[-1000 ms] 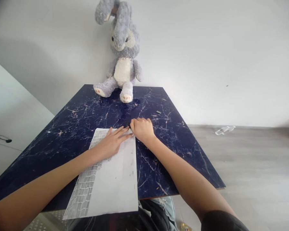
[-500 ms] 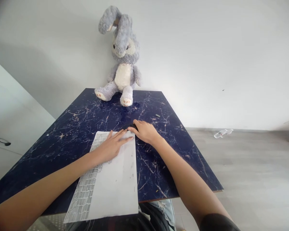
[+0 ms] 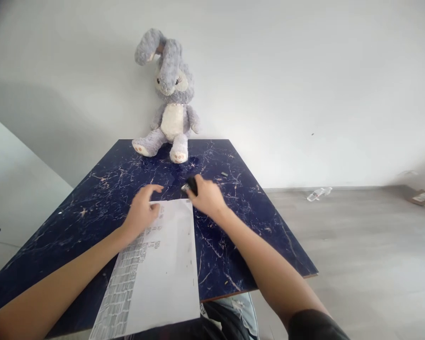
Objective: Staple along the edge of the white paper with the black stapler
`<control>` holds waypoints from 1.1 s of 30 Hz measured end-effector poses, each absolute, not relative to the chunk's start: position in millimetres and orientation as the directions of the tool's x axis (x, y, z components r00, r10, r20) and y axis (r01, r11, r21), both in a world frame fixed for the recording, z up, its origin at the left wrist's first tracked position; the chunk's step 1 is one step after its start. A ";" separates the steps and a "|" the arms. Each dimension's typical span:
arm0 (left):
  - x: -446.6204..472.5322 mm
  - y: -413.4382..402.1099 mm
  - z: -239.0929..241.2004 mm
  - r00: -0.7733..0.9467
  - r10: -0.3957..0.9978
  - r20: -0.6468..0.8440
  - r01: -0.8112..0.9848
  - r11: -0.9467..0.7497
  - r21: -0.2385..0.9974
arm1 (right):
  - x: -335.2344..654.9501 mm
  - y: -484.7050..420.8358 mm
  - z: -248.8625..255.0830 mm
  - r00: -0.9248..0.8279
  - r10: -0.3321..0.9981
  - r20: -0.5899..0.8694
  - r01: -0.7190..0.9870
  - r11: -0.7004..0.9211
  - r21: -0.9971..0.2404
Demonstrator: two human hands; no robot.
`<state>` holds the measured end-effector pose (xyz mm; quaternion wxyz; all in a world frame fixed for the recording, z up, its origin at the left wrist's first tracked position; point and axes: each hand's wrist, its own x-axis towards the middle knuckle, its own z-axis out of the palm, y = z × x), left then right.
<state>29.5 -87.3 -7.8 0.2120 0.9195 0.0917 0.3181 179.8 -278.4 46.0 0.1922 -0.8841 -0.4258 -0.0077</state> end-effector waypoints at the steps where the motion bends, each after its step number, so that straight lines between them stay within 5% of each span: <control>1: 28.8 -77.3 -4.7 0.710 0.359 0.605 0.061 -0.888 0.455 | 164.7 -272.6 45.1 0.574 0.802 0.165 0.794 -0.495 -0.352; 8: 26.3 -28.0 -7.7 0.545 0.550 0.633 0.190 -0.816 0.545 | 97.9 -239.2 21.3 0.304 0.946 0.117 0.933 -0.270 -0.239; 25: 35.3 -31.5 -30.8 0.676 0.542 0.500 0.173 -0.776 0.607 | 243.4 -360.4 13.9 0.519 0.846 0.120 0.820 -0.453 -0.350; 31: 35.2 -29.6 -32.8 0.707 0.520 0.479 0.175 -0.785 0.594 | 261.4 -364.3 23.6 0.444 0.895 0.044 0.735 -0.336 -0.589; 33: 35.5 -29.9 -32.9 0.717 0.511 0.474 0.173 -0.789 0.589 | 279.5 -360.7 27.4 0.541 0.837 0.081 0.694 -0.389 -0.606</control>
